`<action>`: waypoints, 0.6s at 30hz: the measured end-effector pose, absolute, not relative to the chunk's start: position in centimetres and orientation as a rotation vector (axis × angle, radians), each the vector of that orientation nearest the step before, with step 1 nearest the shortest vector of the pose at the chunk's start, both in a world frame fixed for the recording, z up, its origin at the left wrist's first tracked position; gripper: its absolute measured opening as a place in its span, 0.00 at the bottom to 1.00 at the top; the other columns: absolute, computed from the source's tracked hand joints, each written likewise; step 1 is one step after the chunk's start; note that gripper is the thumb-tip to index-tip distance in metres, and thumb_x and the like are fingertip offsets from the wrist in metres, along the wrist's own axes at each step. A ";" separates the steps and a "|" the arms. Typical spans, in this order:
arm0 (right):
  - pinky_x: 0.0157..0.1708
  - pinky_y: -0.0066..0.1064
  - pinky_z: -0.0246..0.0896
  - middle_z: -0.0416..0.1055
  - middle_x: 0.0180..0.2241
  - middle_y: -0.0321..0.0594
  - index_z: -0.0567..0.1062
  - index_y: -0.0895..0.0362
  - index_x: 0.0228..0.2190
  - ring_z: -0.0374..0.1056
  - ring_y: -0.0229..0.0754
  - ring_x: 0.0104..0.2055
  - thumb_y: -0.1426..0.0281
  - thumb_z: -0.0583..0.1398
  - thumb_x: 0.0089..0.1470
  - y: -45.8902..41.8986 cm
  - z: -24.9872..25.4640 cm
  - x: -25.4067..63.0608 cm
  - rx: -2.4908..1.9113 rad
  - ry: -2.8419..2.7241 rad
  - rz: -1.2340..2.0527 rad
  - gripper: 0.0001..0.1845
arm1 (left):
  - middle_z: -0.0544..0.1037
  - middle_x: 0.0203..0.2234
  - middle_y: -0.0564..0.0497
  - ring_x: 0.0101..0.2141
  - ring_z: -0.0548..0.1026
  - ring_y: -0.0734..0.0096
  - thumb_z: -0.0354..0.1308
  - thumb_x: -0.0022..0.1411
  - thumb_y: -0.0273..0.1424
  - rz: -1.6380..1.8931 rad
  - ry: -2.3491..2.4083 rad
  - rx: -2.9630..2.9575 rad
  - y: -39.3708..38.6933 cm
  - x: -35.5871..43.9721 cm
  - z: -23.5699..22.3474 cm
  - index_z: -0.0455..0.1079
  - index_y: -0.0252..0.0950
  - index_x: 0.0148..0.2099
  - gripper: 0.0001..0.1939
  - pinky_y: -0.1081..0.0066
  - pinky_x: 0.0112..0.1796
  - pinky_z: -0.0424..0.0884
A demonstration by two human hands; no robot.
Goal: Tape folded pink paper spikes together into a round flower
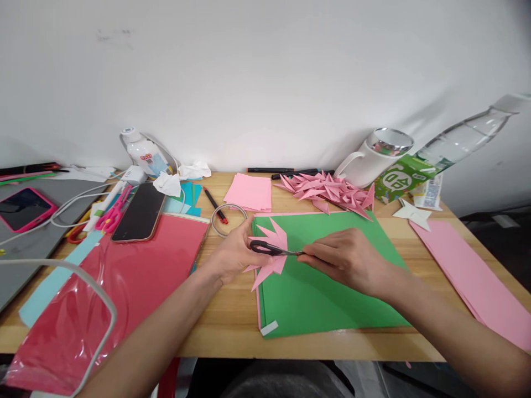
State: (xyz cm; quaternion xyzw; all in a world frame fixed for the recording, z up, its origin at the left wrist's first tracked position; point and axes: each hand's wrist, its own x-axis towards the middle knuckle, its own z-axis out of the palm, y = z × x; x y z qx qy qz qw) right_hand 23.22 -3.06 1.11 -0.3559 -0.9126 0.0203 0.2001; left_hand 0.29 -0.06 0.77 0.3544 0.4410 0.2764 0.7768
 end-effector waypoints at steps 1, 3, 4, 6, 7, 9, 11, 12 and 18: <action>0.19 0.28 0.44 0.66 0.15 0.34 0.75 0.59 0.23 0.58 0.32 0.17 0.66 0.53 0.63 -3.1 0.9 23.2 -1.009 -2.518 0.090 0.20 | 0.79 0.27 0.52 0.27 0.76 0.74 0.69 0.38 0.16 0.594 0.944 0.791 0.0 0.3 0.7 0.41 0.36 0.68 0.59 0.76 0.30 0.71; 0.20 0.26 0.48 0.70 0.17 0.35 0.76 0.58 0.25 0.61 0.32 0.18 0.65 0.55 0.61 -3.2 0.7 23.2 -1.076 -2.393 0.221 0.18 | 0.79 0.28 0.52 0.29 0.77 0.74 0.70 0.39 0.18 0.594 0.936 0.850 0.0 0.2 0.7 0.42 0.38 0.67 0.58 0.76 0.31 0.70; 0.20 0.25 0.50 0.72 0.19 0.35 0.76 0.58 0.25 0.63 0.32 0.19 0.64 0.56 0.61 -3.3 0.6 23.2 -1.120 -2.313 0.315 0.16 | 0.79 0.29 0.51 0.30 0.77 0.72 0.70 0.40 0.19 0.594 0.939 0.881 0.1 0.2 0.7 0.43 0.38 0.67 0.57 0.76 0.31 0.71; 0.20 0.23 0.54 0.73 0.19 0.34 0.76 0.58 0.25 0.64 0.31 0.19 0.64 0.57 0.59 -3.4 0.7 23.1 -1.202 -2.176 0.536 0.15 | 0.79 0.31 0.49 0.33 0.77 0.70 0.70 0.41 0.20 0.608 0.952 0.926 0.0 0.1 0.8 0.42 0.37 0.67 0.57 0.75 0.33 0.71; 0.19 0.22 0.54 0.74 0.19 0.34 0.76 0.58 0.24 0.64 0.31 0.18 0.63 0.58 0.58 -3.5 0.8 23.0 -1.235 -2.128 0.647 0.16 | 0.79 0.31 0.49 0.33 0.78 0.69 0.70 0.41 0.21 0.612 0.957 0.939 0.0 0.1 0.8 0.41 0.37 0.68 0.58 0.74 0.34 0.71; 0.16 0.22 0.53 0.73 0.17 0.34 0.76 0.58 0.21 0.63 0.31 0.16 0.63 0.58 0.58 -3.7 1.0 22.7 -1.291 -2.050 0.785 0.18 | 0.79 0.28 0.52 0.31 0.78 0.70 0.71 0.41 0.22 0.620 0.975 0.961 -0.1 0.0 0.8 0.40 0.38 0.68 0.58 0.75 0.32 0.71; 0.15 0.22 0.53 0.72 0.16 0.34 0.76 0.58 0.21 0.62 0.31 0.15 0.62 0.58 0.57 -4.1 1.0 22.4 -1.322 -2.002 0.737 0.18 | 0.78 0.27 0.53 0.28 0.77 0.71 0.71 0.41 0.24 0.624 0.988 0.978 -0.1 -0.1 0.6 0.41 0.39 0.68 0.58 0.76 0.30 0.70; 0.16 0.23 0.54 0.72 0.16 0.34 0.76 0.58 0.21 0.63 0.32 0.15 0.62 0.58 0.57 -4.3 0.9 22.2 -1.320 -1.990 0.663 0.17 | 0.78 0.27 0.53 0.28 0.78 0.71 0.71 0.41 0.24 0.624 0.983 0.983 -0.1 -0.1 0.6 0.40 0.39 0.68 0.58 0.76 0.30 0.70; 0.18 0.22 0.57 0.74 0.18 0.35 0.77 0.58 0.23 0.65 0.32 0.18 0.64 0.59 0.57 -4.6 0.4 22.0 -1.289 -2.029 0.535 0.15 | 0.79 0.32 0.51 0.34 0.78 0.69 0.70 0.43 0.23 0.645 0.920 0.975 0.0 -0.2 0.2 0.32 0.38 0.69 0.61 0.75 0.34 0.72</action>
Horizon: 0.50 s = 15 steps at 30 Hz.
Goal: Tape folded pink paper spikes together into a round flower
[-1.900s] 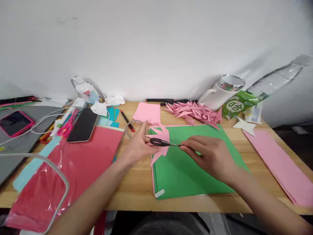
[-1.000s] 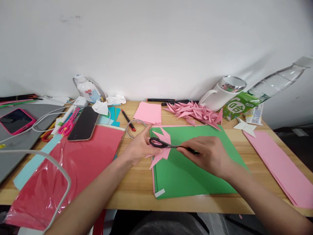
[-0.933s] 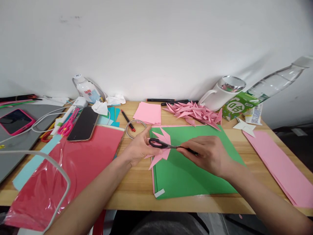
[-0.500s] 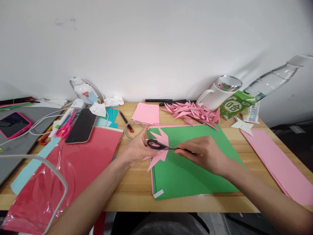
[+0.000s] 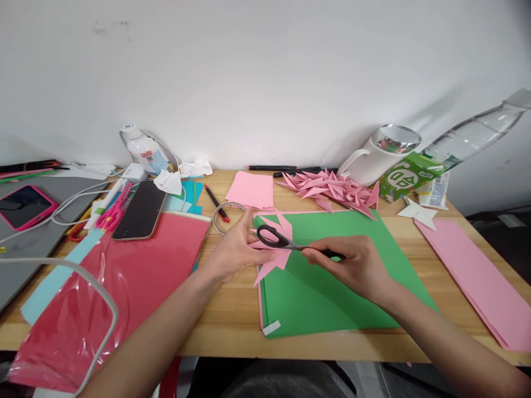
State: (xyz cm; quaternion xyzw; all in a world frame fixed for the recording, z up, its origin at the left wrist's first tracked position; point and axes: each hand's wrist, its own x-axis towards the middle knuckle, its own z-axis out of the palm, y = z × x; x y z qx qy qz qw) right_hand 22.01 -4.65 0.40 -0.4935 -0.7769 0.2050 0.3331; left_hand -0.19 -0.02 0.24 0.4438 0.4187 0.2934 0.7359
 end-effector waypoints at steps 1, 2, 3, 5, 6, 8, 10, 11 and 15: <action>0.18 0.22 0.57 0.73 0.18 0.35 0.77 0.58 0.23 0.64 0.32 0.18 0.65 0.59 0.57 -4.6 0.4 22.1 -1.292 -2.043 0.543 0.14 | 0.79 0.32 0.50 0.35 0.78 0.69 0.70 0.43 0.24 0.643 0.919 0.980 0.0 -0.2 0.2 0.33 0.38 0.69 0.61 0.75 0.34 0.72; 0.17 0.22 0.56 0.72 0.17 0.34 0.77 0.58 0.23 0.64 0.32 0.17 0.65 0.59 0.57 -4.6 0.4 22.2 -1.295 -2.055 0.543 0.14 | 0.79 0.32 0.50 0.35 0.78 0.68 0.70 0.43 0.24 0.638 0.920 0.985 0.0 -0.2 0.2 0.33 0.38 0.69 0.61 0.75 0.34 0.72; 0.17 0.22 0.55 0.72 0.17 0.34 0.77 0.58 0.23 0.62 0.31 0.17 0.66 0.59 0.57 -4.5 0.4 22.3 -1.297 -2.065 0.539 0.14 | 0.80 0.33 0.50 0.35 0.79 0.68 0.70 0.43 0.25 0.633 0.920 0.990 0.0 -0.2 0.2 0.33 0.38 0.69 0.61 0.74 0.34 0.72; 0.17 0.22 0.53 0.71 0.17 0.33 0.77 0.59 0.23 0.60 0.31 0.16 0.67 0.59 0.56 -4.5 0.5 22.4 -1.291 -2.078 0.503 0.13 | 0.80 0.33 0.48 0.35 0.79 0.67 0.70 0.43 0.25 0.619 0.929 0.985 -0.1 -0.1 0.3 0.32 0.38 0.69 0.62 0.73 0.34 0.72; 0.17 0.23 0.53 0.71 0.17 0.33 0.77 0.59 0.23 0.60 0.30 0.16 0.67 0.60 0.56 -4.5 0.6 22.4 -1.287 -2.080 0.481 0.13 | 0.80 0.33 0.48 0.35 0.79 0.67 0.70 0.43 0.24 0.619 0.936 0.980 -0.1 -0.1 0.3 0.31 0.38 0.69 0.62 0.74 0.34 0.71; 0.17 0.23 0.53 0.72 0.17 0.34 0.77 0.59 0.23 0.60 0.30 0.17 0.67 0.60 0.56 -4.5 0.7 22.5 -1.287 -2.071 0.481 0.12 | 0.79 0.32 0.49 0.34 0.78 0.68 0.70 0.42 0.23 0.621 0.945 0.965 -0.1 0.0 0.4 0.32 0.37 0.69 0.62 0.75 0.33 0.71; 0.17 0.22 0.53 0.72 0.17 0.34 0.77 0.58 0.23 0.62 0.31 0.17 0.66 0.60 0.56 -4.5 0.8 22.6 -1.300 -2.050 0.539 0.13 | 0.79 0.30 0.50 0.32 0.78 0.69 0.71 0.41 0.23 0.621 0.958 0.958 -0.1 0.1 0.5 0.34 0.37 0.69 0.62 0.76 0.31 0.70; 0.17 0.22 0.54 0.72 0.17 0.34 0.77 0.58 0.22 0.62 0.31 0.17 0.66 0.59 0.56 -4.5 0.9 22.6 -1.305 -2.046 0.568 0.14 | 0.79 0.30 0.51 0.32 0.78 0.69 0.71 0.41 0.24 0.621 0.963 0.960 -0.1 0.1 0.6 0.34 0.37 0.69 0.62 0.76 0.30 0.70; 0.19 0.23 0.57 0.74 0.19 0.35 0.77 0.57 0.23 0.64 0.32 0.18 0.64 0.58 0.57 -4.4 0.8 22.8 -1.295 -2.108 0.554 0.14 | 0.80 0.33 0.48 0.34 0.78 0.68 0.71 0.41 0.24 0.601 0.947 0.975 -0.1 0.0 0.5 0.36 0.37 0.68 0.60 0.75 0.33 0.71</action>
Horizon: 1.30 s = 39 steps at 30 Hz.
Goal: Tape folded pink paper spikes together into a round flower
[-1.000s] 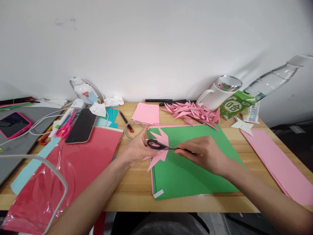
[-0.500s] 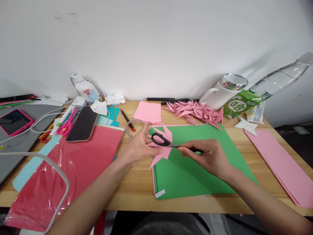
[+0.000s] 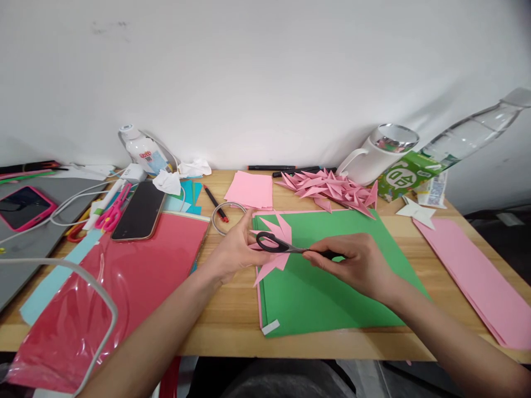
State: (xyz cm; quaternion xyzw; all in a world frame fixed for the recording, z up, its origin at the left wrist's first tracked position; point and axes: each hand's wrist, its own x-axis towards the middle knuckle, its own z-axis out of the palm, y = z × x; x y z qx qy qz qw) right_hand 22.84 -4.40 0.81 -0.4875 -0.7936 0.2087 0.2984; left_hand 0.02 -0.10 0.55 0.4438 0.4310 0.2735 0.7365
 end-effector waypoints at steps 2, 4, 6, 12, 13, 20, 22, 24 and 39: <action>0.19 0.23 0.56 0.73 0.19 0.35 0.77 0.57 0.24 0.63 0.32 0.18 0.65 0.58 0.57 -4.3 0.7 22.9 -1.283 -2.140 0.552 0.14 | 0.79 0.33 0.48 0.34 0.79 0.67 0.71 0.41 0.23 0.586 0.957 0.999 -0.1 -0.1 0.4 0.37 0.37 0.68 0.60 0.73 0.34 0.71; 0.18 0.23 0.54 0.71 0.17 0.34 0.77 0.58 0.23 0.61 0.31 0.17 0.64 0.58 0.57 -4.1 0.7 23.0 -1.268 -2.161 0.577 0.15 | 0.79 0.33 0.48 0.35 0.79 0.66 0.70 0.42 0.23 0.569 0.981 1.040 -0.1 -0.2 0.3 0.36 0.37 0.69 0.60 0.72 0.35 0.72; 0.17 0.23 0.52 0.70 0.16 0.33 0.77 0.58 0.23 0.60 0.31 0.17 0.64 0.59 0.56 -3.9 0.7 23.1 -1.255 -2.177 0.605 0.15 | 0.79 0.34 0.48 0.36 0.79 0.64 0.70 0.41 0.23 0.548 0.987 1.070 -0.1 -0.2 0.2 0.33 0.38 0.69 0.62 0.71 0.36 0.72; 0.18 0.23 0.50 0.71 0.17 0.33 0.77 0.58 0.24 0.59 0.30 0.18 0.65 0.59 0.56 -3.4 0.7 23.3 -1.219 -2.200 0.618 0.13 | 0.79 0.34 0.50 0.35 0.79 0.66 0.69 0.40 0.19 0.508 0.925 1.034 -0.1 -0.2 0.7 0.29 0.39 0.69 0.64 0.72 0.34 0.73; 0.18 0.24 0.50 0.70 0.17 0.33 0.77 0.58 0.23 0.58 0.30 0.17 0.65 0.60 0.56 -3.3 0.7 23.3 -1.199 -2.222 0.616 0.14 | 0.79 0.33 0.50 0.35 0.79 0.66 0.69 0.40 0.19 0.497 0.918 1.018 -0.1 -0.2 0.7 0.29 0.39 0.69 0.65 0.72 0.34 0.73; 0.18 0.24 0.47 0.67 0.15 0.33 0.76 0.59 0.23 0.55 0.30 0.17 0.63 0.58 0.57 -2.9 0.6 23.5 -1.155 -2.307 0.601 0.16 | 0.79 0.32 0.49 0.34 0.79 0.67 0.69 0.39 0.18 0.476 0.919 1.006 0.1 0.0 0.7 0.31 0.39 0.69 0.64 0.72 0.34 0.73; 0.18 0.24 0.47 0.66 0.15 0.32 0.76 0.59 0.23 0.54 0.30 0.16 0.63 0.58 0.57 -2.9 0.6 23.6 -1.146 -2.329 0.596 0.16 | 0.79 0.33 0.48 0.35 0.79 0.66 0.69 0.39 0.18 0.485 0.934 0.993 0.0 0.0 0.7 0.30 0.39 0.69 0.65 0.72 0.34 0.73; 0.18 0.24 0.46 0.65 0.15 0.32 0.75 0.59 0.23 0.54 0.30 0.16 0.63 0.58 0.58 -2.8 0.7 23.6 -1.132 -2.347 0.599 0.17 | 0.79 0.34 0.46 0.35 0.79 0.66 0.69 0.39 0.19 0.495 0.938 0.978 -0.1 0.0 0.8 0.28 0.39 0.69 0.65 0.73 0.33 0.73; 0.20 0.30 0.41 0.61 0.14 0.32 0.74 0.58 0.22 0.52 0.31 0.16 0.64 0.54 0.62 -1.8 1.0 24.2 -0.919 -2.580 0.338 0.20 | 0.80 0.33 0.47 0.33 0.79 0.67 0.68 0.41 0.19 0.520 0.918 0.997 -0.4 0.2 0.3 0.28 0.38 0.69 0.64 0.73 0.32 0.71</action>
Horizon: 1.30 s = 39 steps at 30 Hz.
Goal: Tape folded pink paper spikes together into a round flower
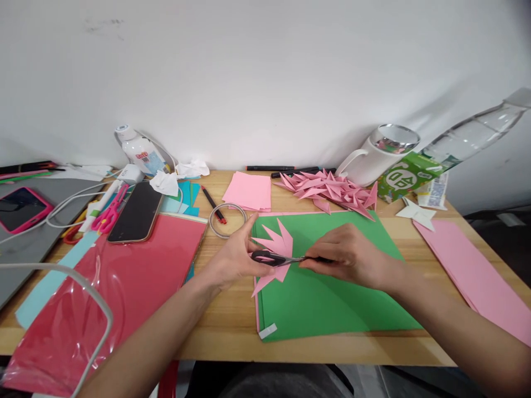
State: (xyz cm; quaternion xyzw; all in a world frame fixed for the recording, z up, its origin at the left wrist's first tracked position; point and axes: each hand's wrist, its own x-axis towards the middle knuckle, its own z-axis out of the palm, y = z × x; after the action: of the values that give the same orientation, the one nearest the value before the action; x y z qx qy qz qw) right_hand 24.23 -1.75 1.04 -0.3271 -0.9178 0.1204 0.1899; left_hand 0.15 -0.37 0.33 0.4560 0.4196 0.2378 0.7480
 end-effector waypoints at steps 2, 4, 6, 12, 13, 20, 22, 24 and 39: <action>0.20 0.30 0.41 0.62 0.14 0.32 0.74 0.58 0.22 0.54 0.31 0.16 0.65 0.55 0.62 -1.8 0.9 24.3 -0.888 -2.590 0.278 0.19 | 0.80 0.32 0.47 0.31 0.78 0.68 0.68 0.40 0.19 0.523 0.938 0.999 -0.3 0.2 0.4 0.28 0.37 0.69 0.64 0.74 0.31 0.70; 0.20 0.29 0.43 0.63 0.15 0.32 0.74 0.58 0.23 0.56 0.32 0.16 0.66 0.55 0.61 -1.9 0.4 24.3 -0.869 -2.575 0.240 0.17 | 0.79 0.30 0.49 0.30 0.77 0.70 0.68 0.40 0.19 0.518 0.952 1.020 -0.3 0.2 0.4 0.28 0.35 0.69 0.64 0.74 0.31 0.69; 0.21 0.28 0.47 0.66 0.16 0.33 0.75 0.58 0.25 0.59 0.32 0.17 0.67 0.57 0.60 -2.2 -0.3 24.2 -0.860 -2.512 0.221 0.14 | 0.79 0.28 0.51 0.30 0.77 0.70 0.68 0.41 0.20 0.513 0.947 1.055 -0.4 0.1 0.3 0.27 0.36 0.69 0.64 0.74 0.31 0.69; 0.19 0.25 0.56 0.73 0.20 0.35 0.75 0.57 0.28 0.66 0.33 0.19 0.68 0.61 0.56 -3.6 -1.3 24.3 -1.091 -2.010 0.217 0.07 | 0.74 0.23 0.57 0.27 0.74 0.74 0.68 0.41 0.22 0.512 0.993 1.109 -0.3 -0.1 0.0 0.28 0.35 0.69 0.63 0.76 0.30 0.68; 0.19 0.24 0.57 0.74 0.21 0.35 0.75 0.57 0.28 0.67 0.34 0.19 0.67 0.61 0.55 -3.8 -1.4 24.8 -1.194 -1.916 0.220 0.07 | 0.73 0.21 0.58 0.26 0.73 0.75 0.68 0.42 0.22 0.516 0.992 1.107 -0.2 -0.1 0.0 0.28 0.35 0.69 0.63 0.76 0.29 0.68; 0.24 0.31 0.62 0.78 0.29 0.40 0.78 0.55 0.32 0.73 0.44 0.27 0.62 0.60 0.56 -4.6 -2.9 30.6 -1.710 -1.950 -0.243 0.11 | 0.79 0.35 0.47 0.29 0.76 0.74 0.70 0.40 0.20 0.594 1.021 0.981 0.4 -0.1 0.0 0.29 0.39 0.69 0.64 0.73 0.35 0.71; 0.25 0.33 0.63 0.78 0.32 0.43 0.77 0.56 0.36 0.74 0.48 0.32 0.64 0.60 0.56 -5.1 -3.0 30.4 -1.721 -1.968 -0.511 0.10 | 0.79 0.36 0.46 0.29 0.76 0.75 0.70 0.40 0.20 0.618 1.025 0.954 0.3 0.0 -0.1 0.28 0.39 0.69 0.65 0.73 0.35 0.71; 0.33 0.33 0.67 0.77 0.36 0.43 0.75 0.55 0.40 0.74 0.46 0.37 0.70 0.60 0.56 -5.7 -2.6 28.4 -1.517 -1.986 -0.552 0.09 | 0.79 0.36 0.47 0.27 0.76 0.76 0.70 0.41 0.20 0.643 1.020 0.934 0.2 0.2 -0.1 0.26 0.41 0.69 0.66 0.73 0.35 0.71; 0.38 0.30 0.70 0.77 0.36 0.42 0.77 0.55 0.36 0.73 0.40 0.39 0.78 0.60 0.54 -2.6 -2.1 18.4 -0.993 -1.776 -0.050 0.10 | 0.81 0.31 0.45 0.37 0.79 0.60 0.70 0.43 0.42 0.974 0.809 0.985 0.0 0.0 1.2 0.24 0.35 0.69 0.67 0.66 0.36 0.74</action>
State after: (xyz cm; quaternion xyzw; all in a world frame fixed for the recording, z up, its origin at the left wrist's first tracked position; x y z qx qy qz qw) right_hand 18.45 -2.64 -2.10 -0.4153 -0.7423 -0.0210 0.5254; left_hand -0.01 -0.05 1.24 0.4415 0.3623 0.4366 0.6951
